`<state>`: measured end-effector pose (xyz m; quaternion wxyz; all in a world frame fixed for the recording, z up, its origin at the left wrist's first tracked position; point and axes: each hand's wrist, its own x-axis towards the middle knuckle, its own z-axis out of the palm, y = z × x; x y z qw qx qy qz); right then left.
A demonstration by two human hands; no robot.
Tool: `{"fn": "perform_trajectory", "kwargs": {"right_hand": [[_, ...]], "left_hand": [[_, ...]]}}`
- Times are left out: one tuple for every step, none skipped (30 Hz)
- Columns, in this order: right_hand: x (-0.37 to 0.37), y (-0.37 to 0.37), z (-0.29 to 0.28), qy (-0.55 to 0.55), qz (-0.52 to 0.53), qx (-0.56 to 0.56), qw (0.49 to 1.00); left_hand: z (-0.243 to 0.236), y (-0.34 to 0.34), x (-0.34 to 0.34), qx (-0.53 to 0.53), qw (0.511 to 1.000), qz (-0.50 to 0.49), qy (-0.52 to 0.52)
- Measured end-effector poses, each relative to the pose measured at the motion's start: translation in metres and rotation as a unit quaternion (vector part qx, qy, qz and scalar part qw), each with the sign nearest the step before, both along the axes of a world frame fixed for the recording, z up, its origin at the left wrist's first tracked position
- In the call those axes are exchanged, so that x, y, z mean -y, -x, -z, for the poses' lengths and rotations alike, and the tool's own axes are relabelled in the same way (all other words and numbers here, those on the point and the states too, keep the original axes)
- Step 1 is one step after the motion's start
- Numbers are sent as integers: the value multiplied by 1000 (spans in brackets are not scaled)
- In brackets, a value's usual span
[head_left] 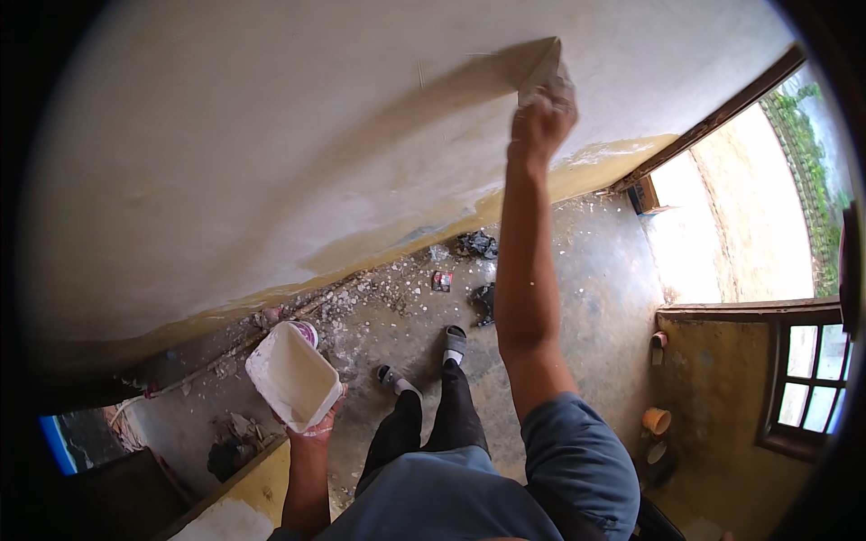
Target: The person applies a white substance to a wall surface using a spatula and wipes the area with a cloth.
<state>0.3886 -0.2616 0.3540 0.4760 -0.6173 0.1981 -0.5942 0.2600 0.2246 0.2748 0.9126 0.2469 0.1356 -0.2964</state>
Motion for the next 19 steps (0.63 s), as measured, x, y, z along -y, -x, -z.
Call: {"fn": "perform_trajectory", "kwargs": {"right_hand": [[-21, -9, 2, 33, 36, -50, 998], [-44, -17, 3, 67, 75, -100, 990], [-65, -25, 4, 99, 117, -146, 977], [-81, -33, 17, 225, 199, -220, 928], [-93, -36, 28, 255, 162, -220, 927], [-105, -34, 39, 274, 125, -231, 925], [-113, -28, 51, 293, 90, -242, 921], [-113, -20, 71, 359, 76, -257, 894], [-106, -9, 96, 425, 62, -270, 862], [-96, 2, 120, 488, 49, -281, 825], [-85, 14, 141, 478, 26, -329, 814], [-72, 25, 150, 485, 43, -391, 781], [-53, 32, 160, 487, 128, -328, 799], [-31, 36, 156, 442, 147, -298, 833], [-18, 35, 130, 403, 175, -247, 863], [-2, 31, 110, 358, 235, -249, 869], [-2, 25, 68, 311, 215, -190, 906], [6, 19, 40, 220, 187, -155, 945], [7, 11, 11, 216, 162, -138, 953]], "left_hand": [[-8, -3, 9, 12, 1000, 6, 13], [-16, -6, 18, 24, 999, 10, 26], [-24, -9, 25, 36, 999, 14, 37], [-31, -11, 32, 49, 998, 16, 37], [-37, -12, 36, 55, 998, 14, 41], [-39, -12, 38, 71, 997, 7, 22], [-41, -11, 39, 87, 996, 0, 3], [-35, -10, 34, 89, 996, -5, 5], [-31, -8, 29, 92, 996, -8, 7], [-23, -9, 22, 85, 996, -9, 11], [-13, -6, 10, 67, 998, -13, 9], [1, -1, -5, 43, 999, -19, 7], [13, 0, -18, 23, 1000, -20, 3], [24, 2, -32, 3, 1000, -25, -3], [35, 8, -44, -17, 999, -34, -11], [43, 9, -51, -30, 999, -32, -11], [47, 15, -58, -38, 998, -40, -17], [49, 16, -60, -37, 999, -36, -18], [49, 17, -61, -39, 998, -34, -20]]}}
